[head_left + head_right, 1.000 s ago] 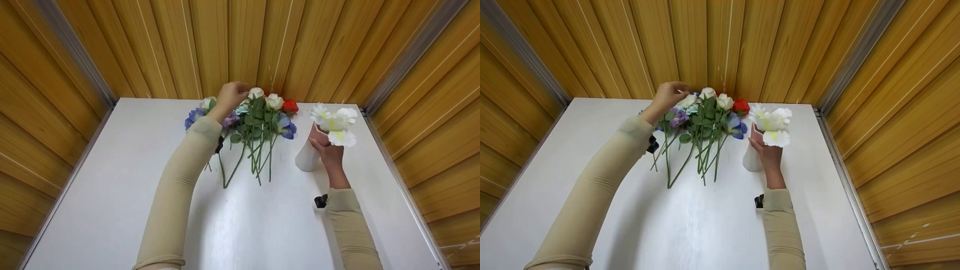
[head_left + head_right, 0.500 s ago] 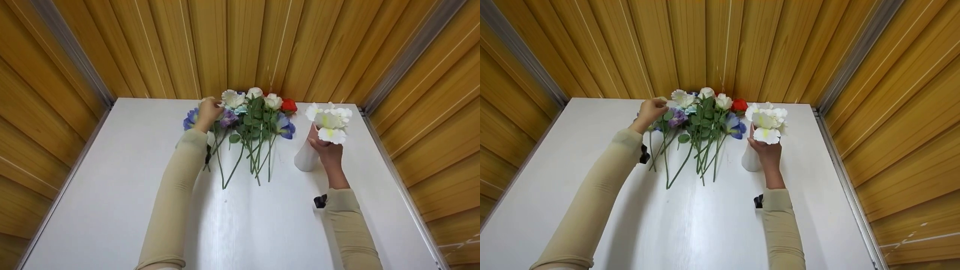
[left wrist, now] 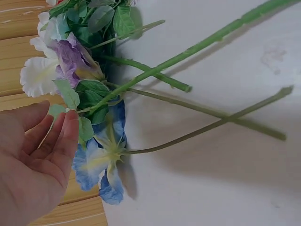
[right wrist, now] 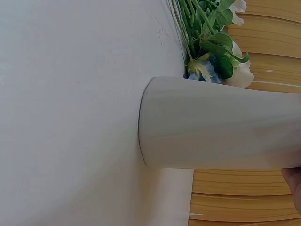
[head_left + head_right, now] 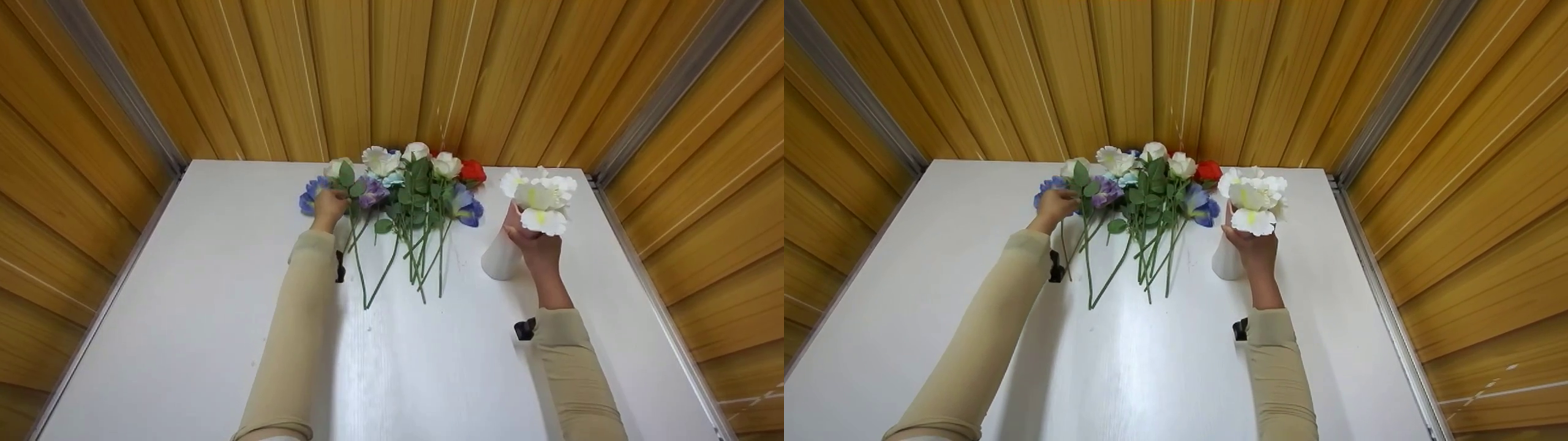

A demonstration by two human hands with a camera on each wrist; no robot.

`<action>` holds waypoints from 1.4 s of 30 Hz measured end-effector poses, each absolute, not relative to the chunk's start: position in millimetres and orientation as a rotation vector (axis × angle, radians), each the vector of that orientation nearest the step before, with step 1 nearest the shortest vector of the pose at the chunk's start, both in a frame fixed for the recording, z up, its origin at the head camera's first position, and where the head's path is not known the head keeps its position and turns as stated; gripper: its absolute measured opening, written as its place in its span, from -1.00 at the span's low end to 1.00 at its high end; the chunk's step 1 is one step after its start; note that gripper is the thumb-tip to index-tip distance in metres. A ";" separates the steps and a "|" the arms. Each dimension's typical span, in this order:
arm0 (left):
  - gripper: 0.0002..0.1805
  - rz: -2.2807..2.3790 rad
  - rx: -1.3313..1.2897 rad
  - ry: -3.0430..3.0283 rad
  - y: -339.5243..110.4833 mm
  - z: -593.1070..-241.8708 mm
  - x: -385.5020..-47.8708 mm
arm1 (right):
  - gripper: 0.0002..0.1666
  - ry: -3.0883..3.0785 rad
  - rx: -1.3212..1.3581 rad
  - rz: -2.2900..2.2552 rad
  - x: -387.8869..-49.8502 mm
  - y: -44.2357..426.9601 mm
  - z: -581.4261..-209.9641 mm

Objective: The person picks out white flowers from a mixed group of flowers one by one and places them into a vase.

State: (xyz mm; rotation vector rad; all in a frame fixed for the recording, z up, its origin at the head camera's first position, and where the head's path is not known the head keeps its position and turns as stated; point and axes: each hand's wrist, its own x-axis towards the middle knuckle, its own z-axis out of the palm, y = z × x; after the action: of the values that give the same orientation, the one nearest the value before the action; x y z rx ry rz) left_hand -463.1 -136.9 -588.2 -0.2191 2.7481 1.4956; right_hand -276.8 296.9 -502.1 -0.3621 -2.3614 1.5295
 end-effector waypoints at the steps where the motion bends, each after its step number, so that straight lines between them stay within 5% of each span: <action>1: -0.65 1.504 -0.244 2.731 -136.8 -595.7 -466.6 | 0.09 -2.360 -0.364 1.530 -276.8 296.8 -501.1; 7: -0.71 1.549 -0.353 2.734 -142.0 -679.1 -517.4 | 0.11 -2.354 -0.367 1.539 -278.6 296.2 -499.2; 11: -0.67 1.569 -0.388 2.667 -142.6 -695.3 -521.9 | 0.11 -2.366 -0.373 1.526 -280.1 295.2 -500.9; 19: -0.50 1.717 -0.466 2.390 -128.6 -641.7 -468.8 | 0.08 -2.343 -0.361 1.531 -281.2 294.2 -503.2; 24: -0.93 1.869 -0.483 2.264 -118.9 -586.8 -417.9 | 0.13 -2.391 -0.386 1.512 -278.9 294.2 -502.9; 27: -0.89 1.856 -0.569 2.287 -106.4 -560.2 -394.2 | 0.12 -2.394 -0.386 1.507 -277.4 294.9 -502.9; 32: -0.54 1.735 -0.624 2.403 -96.3 -551.8 -376.5 | 0.11 -2.395 -0.382 1.489 -275.4 295.6 -502.1; 42: -0.68 1.740 -0.643 2.439 -93.6 -557.8 -382.1 | 0.09 -2.380 -0.384 1.508 -275.9 294.9 -500.8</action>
State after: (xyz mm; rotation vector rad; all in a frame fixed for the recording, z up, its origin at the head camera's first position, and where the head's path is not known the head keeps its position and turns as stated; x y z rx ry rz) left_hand -382.1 -93.6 -557.8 -0.6428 2.4395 1.7399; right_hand -275.9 294.9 -500.8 -0.3845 -2.3802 1.5079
